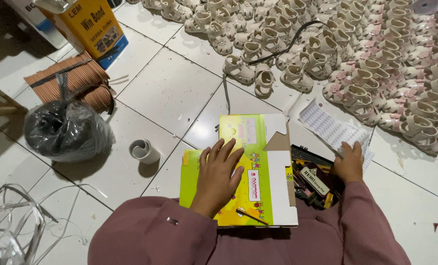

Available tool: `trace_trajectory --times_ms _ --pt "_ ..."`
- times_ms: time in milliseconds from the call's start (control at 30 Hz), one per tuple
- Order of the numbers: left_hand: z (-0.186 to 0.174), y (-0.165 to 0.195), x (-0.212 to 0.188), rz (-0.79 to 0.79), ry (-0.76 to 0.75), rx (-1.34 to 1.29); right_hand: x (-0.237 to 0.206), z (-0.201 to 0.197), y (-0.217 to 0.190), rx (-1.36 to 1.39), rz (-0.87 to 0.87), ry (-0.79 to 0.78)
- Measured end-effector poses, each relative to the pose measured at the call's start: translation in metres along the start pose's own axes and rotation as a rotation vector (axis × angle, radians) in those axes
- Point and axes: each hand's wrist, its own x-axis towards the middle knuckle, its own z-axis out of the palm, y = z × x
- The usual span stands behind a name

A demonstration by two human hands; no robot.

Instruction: The person sits on the floor and repeatedly stamps a small rectangular label on a sheet of labels using a stamp and ink pad. The person holds the label sheet with one hand and uses the other to apply the stamp, then closes the ink pad and places the stamp in a case.

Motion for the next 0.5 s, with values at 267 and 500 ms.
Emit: trace_trajectory --times_ms 267,500 --pt "-0.0013 0.001 -0.0004 0.001 0.003 0.013 -0.0024 -0.0044 -0.0043 0.008 -0.038 0.005" --pt "-0.001 0.0008 -0.0011 0.004 0.011 0.02 -0.0038 -0.0075 -0.0084 0.026 0.021 -0.021"
